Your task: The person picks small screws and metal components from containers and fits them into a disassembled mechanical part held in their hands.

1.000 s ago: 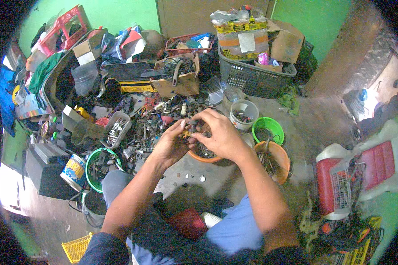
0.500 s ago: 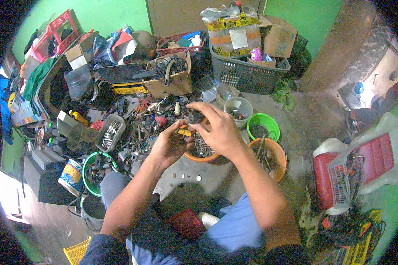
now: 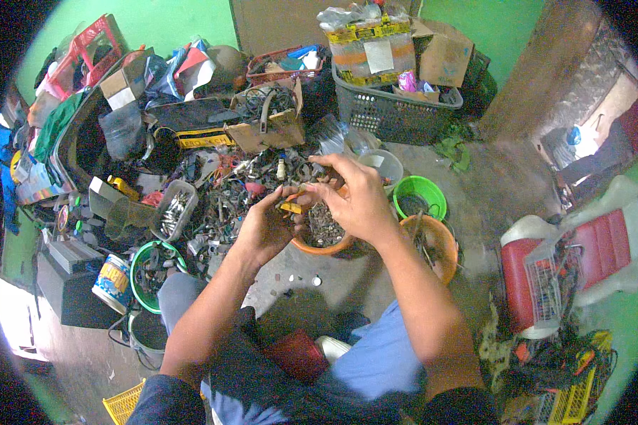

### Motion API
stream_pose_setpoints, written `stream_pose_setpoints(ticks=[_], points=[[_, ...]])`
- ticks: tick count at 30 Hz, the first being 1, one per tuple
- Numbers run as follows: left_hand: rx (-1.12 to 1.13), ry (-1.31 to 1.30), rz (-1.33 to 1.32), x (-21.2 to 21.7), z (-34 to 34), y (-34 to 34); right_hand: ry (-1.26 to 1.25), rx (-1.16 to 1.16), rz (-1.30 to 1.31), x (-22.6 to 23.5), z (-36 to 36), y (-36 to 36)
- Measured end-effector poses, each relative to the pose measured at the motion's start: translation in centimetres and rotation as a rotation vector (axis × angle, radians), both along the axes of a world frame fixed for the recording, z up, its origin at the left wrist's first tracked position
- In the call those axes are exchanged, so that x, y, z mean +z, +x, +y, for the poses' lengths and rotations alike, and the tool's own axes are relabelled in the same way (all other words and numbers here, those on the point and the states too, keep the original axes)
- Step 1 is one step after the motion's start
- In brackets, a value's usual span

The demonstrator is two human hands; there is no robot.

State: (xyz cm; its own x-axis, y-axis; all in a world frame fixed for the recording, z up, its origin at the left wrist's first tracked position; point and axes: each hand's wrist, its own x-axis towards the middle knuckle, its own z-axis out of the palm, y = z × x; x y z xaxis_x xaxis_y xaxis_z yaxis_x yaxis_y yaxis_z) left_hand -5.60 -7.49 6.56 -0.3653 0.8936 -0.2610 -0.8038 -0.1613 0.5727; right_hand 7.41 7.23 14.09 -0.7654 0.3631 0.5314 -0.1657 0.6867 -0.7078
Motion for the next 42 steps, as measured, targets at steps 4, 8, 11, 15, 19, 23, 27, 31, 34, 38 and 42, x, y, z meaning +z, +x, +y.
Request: stream_pose_setpoints(ticks=[4,8,11,15,19,23,27,31,34,38,42], points=[[0.016,-0.004,0.011,-0.2,0.1,0.0,0.151,-0.073,0.055,0.3,0.8,0.3],[0.024,0.007,0.021,-0.4,0.1,-0.1,0.111,-0.087,0.036,-0.3,2.1,0.6],[0.027,-0.016,0.026,-0.4,0.4,0.2,0.096,-0.123,-0.029,-0.5,3.0,0.9],[-0.01,-0.015,0.042,-1.1,0.8,0.3,0.174,-0.152,0.033,-1.6,4.8,0.8],[-0.044,-0.068,0.06,-2.2,1.1,-0.1,-0.008,-0.202,0.03,-3.0,6.5,0.4],[-0.036,-0.116,0.07,-2.2,1.5,0.1,-0.181,-0.234,0.009,-3.9,8.2,0.8],[0.0,-0.128,0.019,-2.0,1.6,0.2,-0.3,-0.233,-0.022,-4.5,9.1,1.0],[0.044,-0.086,-0.027,-1.8,1.8,0.3,-0.384,-0.233,-0.035,-5.1,10.0,1.0],[0.076,-0.093,-0.04,-1.7,2.0,0.4,-0.39,-0.232,-0.044,-5.3,10.3,0.9],[0.149,-0.111,-0.065,-2.2,2.9,0.5,-0.506,-0.26,0.0,-5.8,10.6,0.2],[0.195,-0.085,-0.123,-2.9,4.9,0.7,-0.683,-0.314,-0.008,-9.6,13.7,-0.4]])
